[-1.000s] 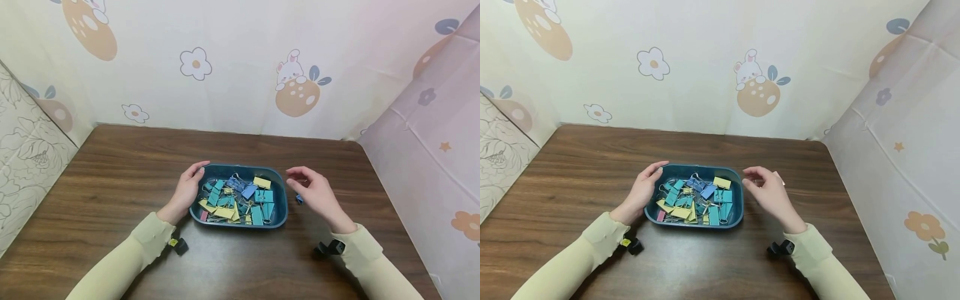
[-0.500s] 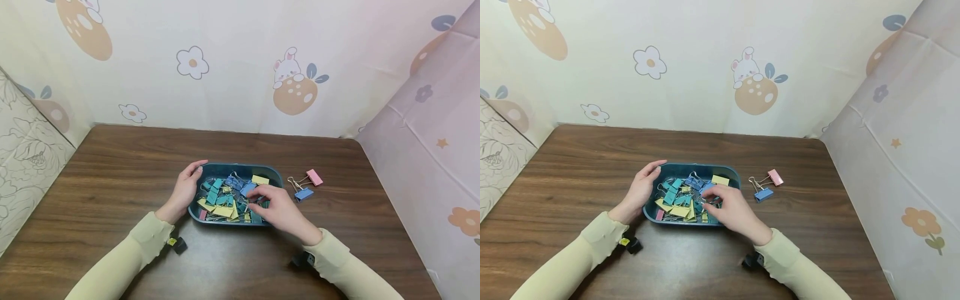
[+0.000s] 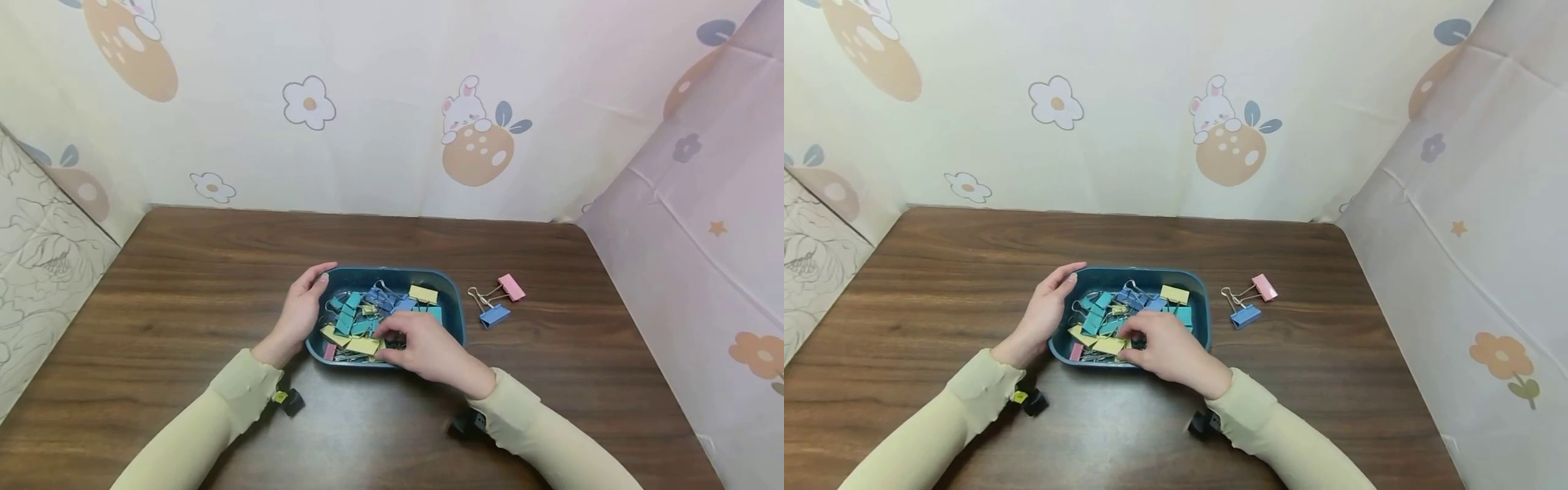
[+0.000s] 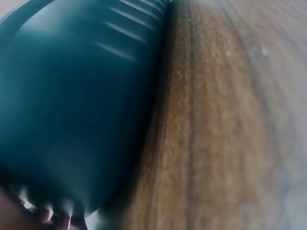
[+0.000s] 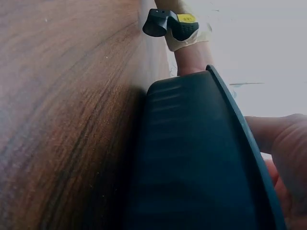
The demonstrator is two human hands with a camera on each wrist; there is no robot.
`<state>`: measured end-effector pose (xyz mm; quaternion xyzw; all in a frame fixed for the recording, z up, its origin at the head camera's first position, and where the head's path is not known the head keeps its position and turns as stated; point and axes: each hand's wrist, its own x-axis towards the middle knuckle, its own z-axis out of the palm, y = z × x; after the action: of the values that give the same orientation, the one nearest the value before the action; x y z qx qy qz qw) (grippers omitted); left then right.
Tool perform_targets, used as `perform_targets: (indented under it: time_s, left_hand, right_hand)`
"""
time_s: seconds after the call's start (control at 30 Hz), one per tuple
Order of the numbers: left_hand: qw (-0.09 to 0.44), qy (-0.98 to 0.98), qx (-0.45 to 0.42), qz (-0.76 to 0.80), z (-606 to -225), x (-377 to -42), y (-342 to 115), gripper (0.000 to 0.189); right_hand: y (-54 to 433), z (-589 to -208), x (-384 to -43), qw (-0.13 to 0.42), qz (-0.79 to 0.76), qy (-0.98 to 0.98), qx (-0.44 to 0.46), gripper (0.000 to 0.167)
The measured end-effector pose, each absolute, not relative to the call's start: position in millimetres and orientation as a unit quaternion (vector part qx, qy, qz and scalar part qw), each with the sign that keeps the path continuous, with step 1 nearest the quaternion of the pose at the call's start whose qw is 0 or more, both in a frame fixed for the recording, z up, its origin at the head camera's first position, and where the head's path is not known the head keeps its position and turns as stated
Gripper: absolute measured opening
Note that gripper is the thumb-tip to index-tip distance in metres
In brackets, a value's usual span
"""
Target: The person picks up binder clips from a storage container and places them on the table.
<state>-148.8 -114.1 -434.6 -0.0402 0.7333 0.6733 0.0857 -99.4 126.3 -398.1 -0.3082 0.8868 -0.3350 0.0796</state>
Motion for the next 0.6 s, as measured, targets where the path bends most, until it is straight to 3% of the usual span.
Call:
perform_targets:
  time_s: [0.37, 0.6]
  left_hand:
    - [0.083, 0.737, -0.034, 0.669, -432.9, -148.1, -114.6, 0.039]
    - [0.082, 0.738, -0.032, 0.669, -432.6, -148.3, -115.2, 0.039]
  right_hand:
    - [116.1, -400.0, -103.4, 0.083, -0.273, 0.910, -0.300, 0.025]
    - [118.8, -399.6, -103.4, 0.068, -0.303, 0.900, -0.306, 0.011]
